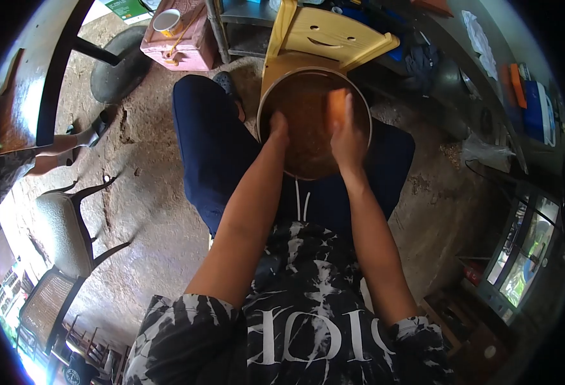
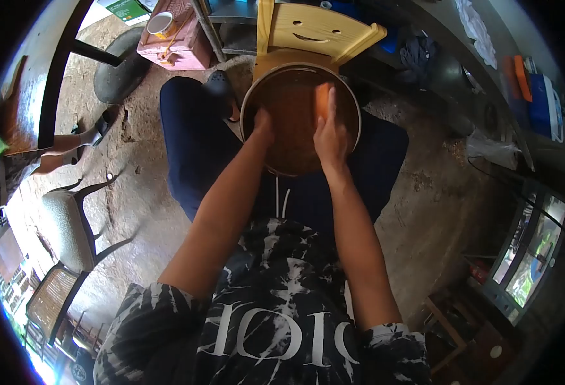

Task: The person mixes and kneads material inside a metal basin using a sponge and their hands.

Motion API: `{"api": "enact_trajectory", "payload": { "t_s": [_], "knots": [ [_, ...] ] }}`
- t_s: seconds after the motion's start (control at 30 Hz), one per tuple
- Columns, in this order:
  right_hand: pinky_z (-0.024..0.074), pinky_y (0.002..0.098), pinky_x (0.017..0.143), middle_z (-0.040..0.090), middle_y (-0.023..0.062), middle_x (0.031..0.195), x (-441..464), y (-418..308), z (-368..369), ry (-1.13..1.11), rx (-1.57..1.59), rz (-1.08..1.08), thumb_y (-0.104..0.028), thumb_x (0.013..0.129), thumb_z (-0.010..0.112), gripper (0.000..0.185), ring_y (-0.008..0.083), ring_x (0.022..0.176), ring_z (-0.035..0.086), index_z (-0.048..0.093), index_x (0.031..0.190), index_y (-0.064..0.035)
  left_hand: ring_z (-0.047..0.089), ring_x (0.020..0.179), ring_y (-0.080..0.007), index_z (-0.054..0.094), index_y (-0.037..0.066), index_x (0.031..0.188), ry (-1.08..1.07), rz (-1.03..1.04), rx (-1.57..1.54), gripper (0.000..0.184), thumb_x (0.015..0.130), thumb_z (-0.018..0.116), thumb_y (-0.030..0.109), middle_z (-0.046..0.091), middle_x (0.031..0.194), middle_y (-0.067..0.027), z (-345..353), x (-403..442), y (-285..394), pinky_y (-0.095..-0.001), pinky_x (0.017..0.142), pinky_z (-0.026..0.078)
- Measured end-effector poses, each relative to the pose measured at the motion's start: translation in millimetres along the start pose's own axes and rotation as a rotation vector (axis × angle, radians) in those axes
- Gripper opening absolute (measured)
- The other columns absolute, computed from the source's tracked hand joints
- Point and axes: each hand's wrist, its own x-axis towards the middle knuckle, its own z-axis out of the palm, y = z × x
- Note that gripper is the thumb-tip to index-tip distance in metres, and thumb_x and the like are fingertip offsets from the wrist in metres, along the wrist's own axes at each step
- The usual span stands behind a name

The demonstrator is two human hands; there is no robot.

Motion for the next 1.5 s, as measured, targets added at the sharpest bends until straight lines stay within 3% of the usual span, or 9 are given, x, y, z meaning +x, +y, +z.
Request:
{"api": "enact_trajectory", "payload": {
  "t_s": [0.17,0.23,0.57,0.67,0.73,0.83,1.33,1.43,1.5],
  "knots": [
    [0.0558,0.051,0.081,0.065,0.026,0.125,4,-3,1,-0.151,-0.045,0.068,-0.008,0.094,0.06,0.079,0.0465,0.095,0.069,0.019,0.16,-0.0178,0.053,0.123,-0.0305,0.046,0.003,0.144,-0.008,0.038,-0.015,0.056,0.103,0.033,0.039,0.054,0.139,-0.0146,-6,26,-9,-0.0448,0.104,0.044],
    [0.0555,0.0512,0.085,0.065,0.0257,0.125,6,-16,-10,0.365,-0.089,-0.221,-0.008,0.094,0.059,0.081,0.0465,0.095,0.069,0.016,0.161,-0.0199,0.053,0.125,-0.0296,0.046,0.004,0.145,-0.076,-0.014,-0.025,0.058,0.103,0.033,0.042,0.053,0.141,-0.0143,-9,30,-11,-0.0451,0.104,0.043],
    [0.0567,0.05,0.089,0.051,0.0235,0.144,0,-12,1,0.117,0.065,-0.06,-0.005,0.092,0.058,0.079,0.0456,0.108,0.065,0.019,0.16,-0.017,0.054,0.121,-0.0299,0.049,0.005,0.144,0.023,0.002,0.11,0.061,0.103,0.035,0.048,0.054,0.14,-0.0121,-5,51,-26,-0.044,0.103,0.043],
    [0.0511,0.045,0.102,0.043,0.0186,0.153,-5,-4,14,-0.086,0.033,-0.009,0.0,0.091,0.058,0.075,0.039,0.129,0.054,0.026,0.158,-0.0138,0.051,0.127,-0.0295,0.046,0.005,0.147,0.08,-0.553,0.102,0.062,0.104,0.033,0.048,0.05,0.147,-0.0125,-24,130,-15,-0.0435,0.105,0.041],
    [0.0502,0.0455,0.102,0.043,0.0191,0.153,4,-5,8,-0.093,0.056,-0.085,-0.004,0.093,0.057,0.075,0.0415,0.131,0.052,0.022,0.159,-0.0117,0.051,0.128,-0.029,0.045,0.005,0.148,-0.005,-0.01,0.141,0.062,0.104,0.031,0.047,0.051,0.146,-0.0122,-8,34,-8,-0.0439,0.107,0.04],
    [0.0462,0.0437,0.108,0.041,0.0173,0.155,4,-20,5,0.198,0.151,-0.185,-0.001,0.091,0.058,0.077,0.0385,0.138,0.046,0.023,0.159,-0.0115,0.051,0.13,-0.0287,0.044,0.005,0.149,0.07,0.065,0.127,0.064,0.104,0.031,0.048,0.052,0.145,-0.0131,-3,31,-7,-0.044,0.109,0.039],
    [0.0473,0.0456,0.104,0.055,0.0272,0.139,4,-28,17,-0.113,0.033,-0.136,-0.003,0.092,0.058,0.073,0.0445,0.125,0.056,0.028,0.158,-0.0113,0.048,0.135,-0.0289,0.042,0.002,0.15,-0.09,0.03,0.132,0.074,0.105,0.031,0.059,0.05,0.148,-0.0137,-6,7,6,-0.0393,0.112,0.038],
    [0.0477,0.0474,0.103,0.06,0.0278,0.133,-2,-40,14,0.232,0.216,-0.292,-0.002,0.092,0.058,0.075,0.0459,0.122,0.057,0.025,0.159,-0.013,0.041,0.142,-0.0322,0.038,0.003,0.153,-0.013,0.047,0.179,0.081,0.102,0.029,0.065,0.043,0.155,-0.0147,-5,7,1,-0.0472,0.113,0.034],
    [0.0483,0.0485,0.102,0.062,0.027,0.129,-5,-39,14,-0.319,0.245,0.061,-0.003,0.093,0.058,0.073,0.0464,0.122,0.058,0.027,0.159,-0.0115,0.041,0.142,-0.0318,0.039,0.003,0.153,-0.051,0.035,0.172,0.081,0.101,0.029,0.065,0.043,0.155,-0.0141,-12,9,0,-0.0468,0.114,0.034]
  ]
}}
